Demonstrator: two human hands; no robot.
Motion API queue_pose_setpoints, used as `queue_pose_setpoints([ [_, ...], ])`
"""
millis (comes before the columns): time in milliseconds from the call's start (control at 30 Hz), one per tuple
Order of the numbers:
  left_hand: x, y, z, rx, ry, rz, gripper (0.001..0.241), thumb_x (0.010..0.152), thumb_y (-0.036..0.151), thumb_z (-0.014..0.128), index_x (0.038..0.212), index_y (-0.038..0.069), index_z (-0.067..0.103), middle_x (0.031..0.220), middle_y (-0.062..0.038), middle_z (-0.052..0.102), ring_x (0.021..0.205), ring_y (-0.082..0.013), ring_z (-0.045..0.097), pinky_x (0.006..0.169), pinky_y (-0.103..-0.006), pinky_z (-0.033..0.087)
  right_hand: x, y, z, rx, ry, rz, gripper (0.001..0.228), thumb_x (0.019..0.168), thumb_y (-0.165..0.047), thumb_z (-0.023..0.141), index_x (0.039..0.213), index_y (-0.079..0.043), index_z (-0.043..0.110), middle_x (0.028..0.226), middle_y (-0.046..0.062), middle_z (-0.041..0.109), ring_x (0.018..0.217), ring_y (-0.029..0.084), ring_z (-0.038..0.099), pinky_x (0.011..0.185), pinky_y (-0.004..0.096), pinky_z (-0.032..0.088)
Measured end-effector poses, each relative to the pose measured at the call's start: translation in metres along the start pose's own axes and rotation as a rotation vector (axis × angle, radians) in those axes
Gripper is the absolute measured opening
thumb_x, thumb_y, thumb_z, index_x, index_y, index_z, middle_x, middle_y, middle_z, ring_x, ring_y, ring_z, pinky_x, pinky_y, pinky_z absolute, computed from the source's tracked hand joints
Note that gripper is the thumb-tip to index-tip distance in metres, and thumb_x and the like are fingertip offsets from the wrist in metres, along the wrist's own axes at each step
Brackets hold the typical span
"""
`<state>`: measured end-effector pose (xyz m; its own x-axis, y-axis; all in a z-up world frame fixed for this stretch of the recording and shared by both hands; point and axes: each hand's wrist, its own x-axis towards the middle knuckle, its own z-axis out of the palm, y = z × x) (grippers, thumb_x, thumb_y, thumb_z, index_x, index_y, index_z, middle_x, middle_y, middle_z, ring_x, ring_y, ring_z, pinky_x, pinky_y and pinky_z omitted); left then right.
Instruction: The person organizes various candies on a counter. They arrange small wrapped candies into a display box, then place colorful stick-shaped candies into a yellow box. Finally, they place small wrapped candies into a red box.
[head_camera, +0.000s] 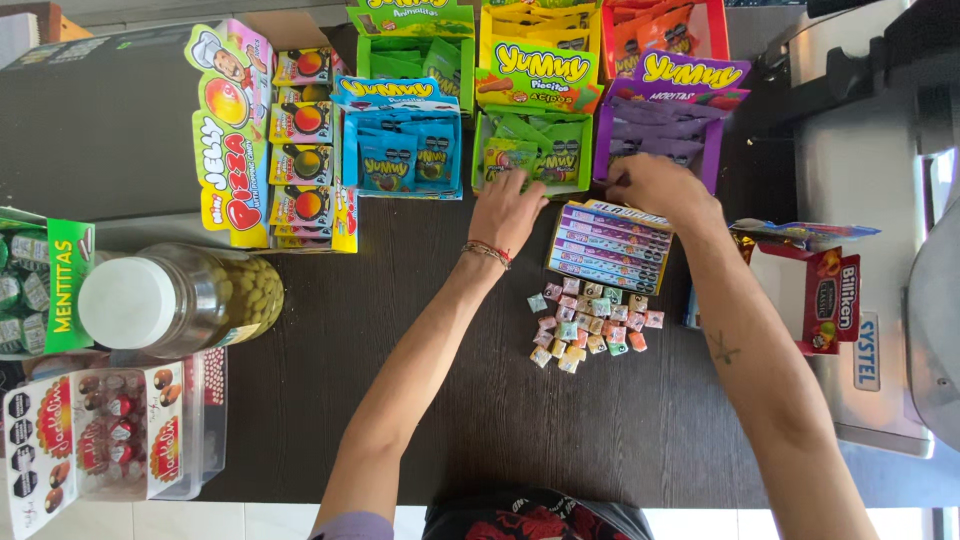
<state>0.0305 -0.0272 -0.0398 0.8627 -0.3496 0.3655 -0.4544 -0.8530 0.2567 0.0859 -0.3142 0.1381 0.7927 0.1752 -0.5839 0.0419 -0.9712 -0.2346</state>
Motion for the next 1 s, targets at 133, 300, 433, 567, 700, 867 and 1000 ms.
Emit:
queue_pose_setpoints([
  [133, 0.033, 0.011, -0.048, -0.110, 0.030, 0.045, 0.025, 0.125, 0.046, 0.082, 0.133, 0.022, 0.085, 0.129, -0.010, 0.076, 0.131, -0.0348, 0.085, 0.107, -0.0497, 0.069, -0.040, -0.012, -0.051, 0.009, -0.050, -0.096, 0.046, 0.115, -0.044, 0.085, 0.155, -0.022, 0.095, 0.151, 0.024, 0.094, 0.149, 0.058, 0.083, 0.125, 0.073, 0.065],
  [300, 0.113, -0.007, -0.125, -0.219, 0.182, -0.055, 0.028, 0.128, 0.026, 0.078, 0.147, 0.006, 0.083, 0.157, -0.027, 0.078, 0.135, -0.0428, 0.086, 0.109, -0.0550, 0.079, -0.031, 0.001, -0.118, 0.096, 0.381, -0.364, 0.039, 0.141, -0.031, 0.076, 0.138, 0.005, 0.092, 0.133, 0.027, 0.094, 0.115, 0.044, 0.089, 0.096, 0.064, 0.070],
  [433, 0.167, -0.032, -0.111, -0.033, -0.046, -0.156, 0.075, 0.117, 0.039, 0.101, 0.177, 0.013, 0.065, 0.195, -0.032, 0.045, 0.185, -0.0546, 0.041, 0.153, -0.0663, 0.045, 0.071, 0.014, -0.103, -0.407, 0.647, -0.422, 0.057, 0.124, -0.052, 0.092, 0.164, -0.012, 0.090, 0.153, 0.022, 0.091, 0.140, 0.048, 0.082, 0.110, 0.066, 0.065],
  [567, 0.197, -0.049, -0.099, 0.164, -0.275, -0.186, 0.136, 0.107, 0.082, 0.112, 0.201, 0.019, 0.037, 0.203, -0.031, 0.025, 0.190, -0.0547, 0.019, 0.157, -0.0688, 0.032, 0.113, -0.004, -0.098, -0.651, 0.413, -0.282, 0.080, 0.115, -0.067, 0.079, 0.176, -0.015, 0.080, 0.186, 0.017, 0.074, 0.181, 0.043, 0.056, 0.151, 0.074, 0.031],
  [700, 0.222, -0.049, -0.111, 0.108, -0.348, -0.168, 0.096, 0.092, 0.079, 0.115, 0.153, 0.017, 0.075, 0.125, -0.011, 0.082, 0.114, -0.0311, 0.079, 0.096, -0.0503, 0.070, 0.115, -0.031, -0.109, -0.739, 0.128, -0.067, 0.071, 0.120, -0.084, 0.069, 0.145, -0.023, 0.093, 0.134, 0.003, 0.097, 0.144, 0.033, 0.083, 0.141, 0.071, 0.045],
  [867, 0.257, -0.039, -0.137, 0.141, -0.751, -0.249, 0.080, 0.101, 0.084, 0.102, 0.151, 0.024, 0.089, 0.124, 0.000, 0.094, 0.112, -0.0298, 0.090, 0.095, -0.0517, 0.077, 0.105, -0.042, -0.121, -0.671, -0.046, -0.003, 0.067, 0.115, -0.077, 0.084, 0.147, -0.018, 0.090, 0.132, 0.009, 0.098, 0.122, 0.038, 0.092, 0.107, 0.060, 0.074],
  [1000, 0.258, -0.028, -0.163, 0.120, -0.976, -0.266, 0.069, 0.108, 0.073, 0.097, 0.150, 0.018, 0.089, 0.135, -0.003, 0.093, 0.121, -0.0325, 0.088, 0.105, -0.0537, 0.073, 0.090, -0.039, -0.125, -0.564, -0.022, -0.077, 0.059, 0.117, -0.056, 0.088, 0.170, -0.029, 0.083, 0.149, 0.009, 0.095, 0.132, 0.040, 0.090, 0.106, 0.063, 0.075],
])
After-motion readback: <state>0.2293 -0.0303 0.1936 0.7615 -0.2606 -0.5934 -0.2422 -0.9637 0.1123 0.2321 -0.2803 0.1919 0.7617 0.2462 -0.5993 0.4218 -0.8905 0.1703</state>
